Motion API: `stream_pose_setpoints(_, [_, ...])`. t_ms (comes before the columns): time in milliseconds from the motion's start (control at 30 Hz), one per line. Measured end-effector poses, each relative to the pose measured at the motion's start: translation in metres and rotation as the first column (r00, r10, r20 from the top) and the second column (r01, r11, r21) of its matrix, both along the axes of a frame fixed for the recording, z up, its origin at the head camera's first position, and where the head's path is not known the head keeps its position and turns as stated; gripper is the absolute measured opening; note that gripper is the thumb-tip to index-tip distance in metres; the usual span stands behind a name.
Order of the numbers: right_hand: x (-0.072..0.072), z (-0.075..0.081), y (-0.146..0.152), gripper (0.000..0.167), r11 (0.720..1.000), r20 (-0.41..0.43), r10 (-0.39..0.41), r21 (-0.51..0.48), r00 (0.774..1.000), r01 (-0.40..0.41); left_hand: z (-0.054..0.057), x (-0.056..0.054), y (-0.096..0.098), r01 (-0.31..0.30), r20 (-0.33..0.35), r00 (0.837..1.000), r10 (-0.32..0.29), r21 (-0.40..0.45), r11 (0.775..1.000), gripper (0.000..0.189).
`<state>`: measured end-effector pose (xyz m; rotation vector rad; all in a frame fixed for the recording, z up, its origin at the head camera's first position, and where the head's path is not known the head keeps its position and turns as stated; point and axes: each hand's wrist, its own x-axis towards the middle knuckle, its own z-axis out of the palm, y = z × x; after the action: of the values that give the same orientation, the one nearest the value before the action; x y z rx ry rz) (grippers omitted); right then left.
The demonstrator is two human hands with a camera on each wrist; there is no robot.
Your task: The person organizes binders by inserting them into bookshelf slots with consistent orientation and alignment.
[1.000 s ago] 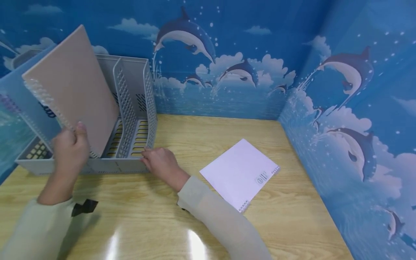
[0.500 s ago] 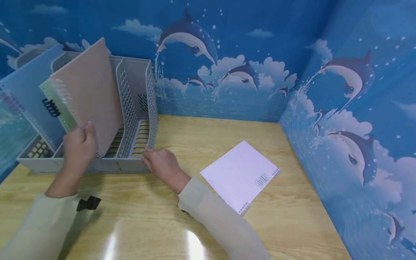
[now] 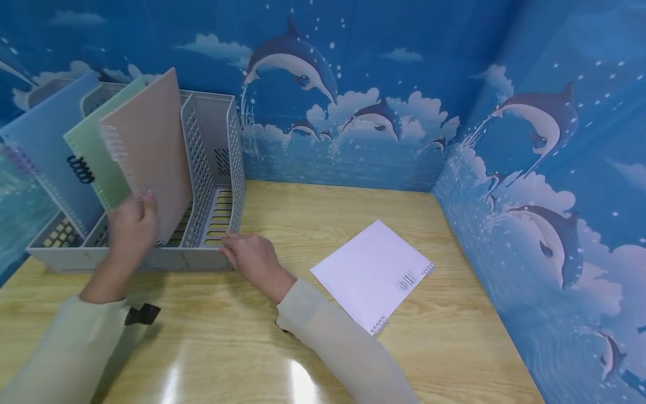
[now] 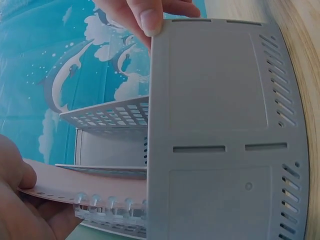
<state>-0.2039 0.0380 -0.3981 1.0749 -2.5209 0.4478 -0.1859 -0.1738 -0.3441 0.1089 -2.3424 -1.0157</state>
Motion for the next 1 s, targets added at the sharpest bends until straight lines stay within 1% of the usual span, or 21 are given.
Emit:
stream_pose_setpoints(133, [0.000, -0.001, 0.001, 0.022, 1.000, -0.002, 0.002, -0.011, 1.000, -0.002, 0.002, -0.004, 0.002, 0.000, 0.000, 1.000, 0.000, -0.019, 1.000, 0.041])
stream_pose_setpoints(300, [0.000, -0.003, 0.001, 0.022, 1.000, -0.014, 0.003, -0.027, 1.000, -0.003, 0.003, -0.007, 0.003, 0.008, 0.027, 1.000, -0.007, -0.047, 0.999, 0.042])
stream_pose_setpoints(467, [0.000, -0.004, 0.001, 0.022, 0.999, -0.012, 0.002, -0.035, 1.000, -0.003, 0.002, -0.011, 0.004, 0.016, 0.075, 0.997, -0.014, -0.034, 0.999, 0.044])
stream_pose_setpoints(667, [0.001, -0.005, 0.001, 0.024, 1.000, 0.005, -0.002, -0.028, 1.000, 0.002, 0.000, -0.015, 0.004, 0.014, 0.150, 0.989, -0.010, -0.020, 1.000, 0.048])
stream_pose_setpoints(767, [0.001, -0.006, 0.001, 0.024, 1.000, 0.005, -0.007, -0.028, 1.000, 0.007, -0.001, -0.018, 0.004, 0.007, 0.164, 0.986, -0.004, -0.019, 1.000, 0.047])
stream_pose_setpoints(867, [0.000, -0.007, 0.001, 0.024, 0.999, 0.002, -0.012, -0.032, 1.000, 0.012, -0.002, -0.020, 0.003, 0.002, 0.160, 0.987, 0.000, -0.015, 1.000, 0.046])
stream_pose_setpoints(1000, [0.001, -0.006, 0.001, 0.025, 0.999, -0.002, -0.015, -0.038, 1.000, 0.014, -0.005, -0.023, 0.002, 0.017, 0.159, 0.987, -0.015, -0.009, 1.000, 0.046])
